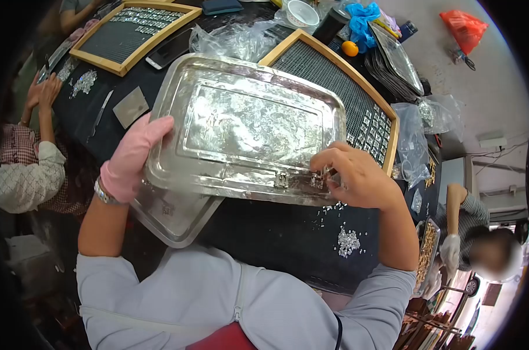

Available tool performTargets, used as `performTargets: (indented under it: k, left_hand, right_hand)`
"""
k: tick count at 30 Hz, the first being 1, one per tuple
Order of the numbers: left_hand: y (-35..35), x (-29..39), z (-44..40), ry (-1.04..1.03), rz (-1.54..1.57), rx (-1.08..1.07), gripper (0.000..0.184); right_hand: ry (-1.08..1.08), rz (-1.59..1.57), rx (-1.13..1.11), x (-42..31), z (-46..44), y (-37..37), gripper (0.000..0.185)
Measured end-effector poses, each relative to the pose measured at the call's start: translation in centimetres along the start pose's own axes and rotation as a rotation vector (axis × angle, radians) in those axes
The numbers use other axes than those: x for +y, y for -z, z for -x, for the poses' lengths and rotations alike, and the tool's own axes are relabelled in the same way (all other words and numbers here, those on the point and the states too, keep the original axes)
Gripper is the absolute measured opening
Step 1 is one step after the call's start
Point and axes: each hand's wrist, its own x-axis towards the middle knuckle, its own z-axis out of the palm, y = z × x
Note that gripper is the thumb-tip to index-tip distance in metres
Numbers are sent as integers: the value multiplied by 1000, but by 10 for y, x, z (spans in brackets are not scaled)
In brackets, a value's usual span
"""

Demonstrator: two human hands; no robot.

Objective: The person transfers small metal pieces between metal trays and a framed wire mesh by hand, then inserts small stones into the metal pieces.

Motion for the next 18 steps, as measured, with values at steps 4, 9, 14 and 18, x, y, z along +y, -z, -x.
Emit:
performTargets:
  k: [4,9,14,18]
  left_hand:
    - [7,10,-13,50,15,22,28]
    - [19,10,-22,62,18,-6,21]
    - [17,7,-22,61,0,-19,20]
    - [16,2,-22,74,27,-25,20]
  right_hand:
    - [57,4,-40,-11,-3,3,42]
    - [133,-58,-74,-28,-10,9,37]
    - [74,-8,-115,-32,-9,10,36]
    - [13,83,-8,-24,-6,1,38]
